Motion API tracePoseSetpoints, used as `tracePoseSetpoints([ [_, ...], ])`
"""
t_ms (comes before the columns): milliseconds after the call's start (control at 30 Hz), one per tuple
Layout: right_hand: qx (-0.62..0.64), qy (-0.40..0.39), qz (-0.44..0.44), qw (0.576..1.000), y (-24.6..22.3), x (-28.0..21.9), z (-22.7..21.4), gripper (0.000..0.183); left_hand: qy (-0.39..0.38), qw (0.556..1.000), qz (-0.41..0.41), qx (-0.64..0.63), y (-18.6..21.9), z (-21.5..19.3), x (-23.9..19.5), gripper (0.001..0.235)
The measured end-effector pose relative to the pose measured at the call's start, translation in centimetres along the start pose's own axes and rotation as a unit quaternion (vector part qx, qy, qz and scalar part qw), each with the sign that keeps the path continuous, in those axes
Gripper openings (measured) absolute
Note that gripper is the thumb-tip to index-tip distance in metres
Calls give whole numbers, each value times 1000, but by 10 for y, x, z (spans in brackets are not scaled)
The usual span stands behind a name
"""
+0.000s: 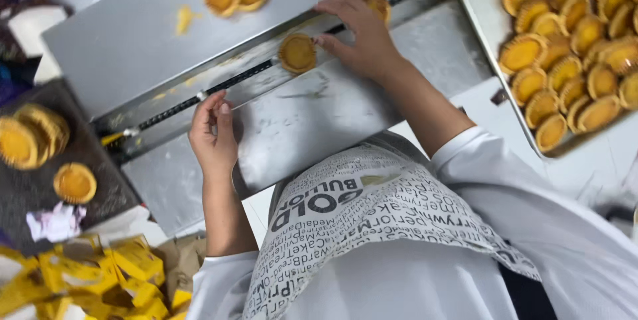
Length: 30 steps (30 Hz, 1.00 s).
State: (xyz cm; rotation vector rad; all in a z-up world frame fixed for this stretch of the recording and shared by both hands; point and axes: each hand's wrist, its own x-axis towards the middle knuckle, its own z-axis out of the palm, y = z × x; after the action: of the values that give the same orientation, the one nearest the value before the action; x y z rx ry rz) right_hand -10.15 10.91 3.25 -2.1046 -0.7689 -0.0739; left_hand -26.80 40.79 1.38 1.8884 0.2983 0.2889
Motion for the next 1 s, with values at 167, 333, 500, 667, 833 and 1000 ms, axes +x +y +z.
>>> tracePoseSetpoints([
  [167,-79,130,24,988,58,-51,-102,22,-131,983,114,60,49,79,44,25],
  [333,-217,211,109,947,130,-109,-189,31,-271,927,238,102,98,212,109,36],
  [500,-310,2,313,898,135,-95,-212,63,-255,842,306,364,127,368,176,89],
  [667,-266,25,313,912,152,-97,-226,65,-331,769,170,520,176,423,204,124],
  [833,-180,82,220,955,171,-77,-237,59,-308,812,164,468,156,433,241,102],
  [1000,-322,-2,158,934,205,-40,-225,69,-126,821,294,472,131,450,242,83],
])
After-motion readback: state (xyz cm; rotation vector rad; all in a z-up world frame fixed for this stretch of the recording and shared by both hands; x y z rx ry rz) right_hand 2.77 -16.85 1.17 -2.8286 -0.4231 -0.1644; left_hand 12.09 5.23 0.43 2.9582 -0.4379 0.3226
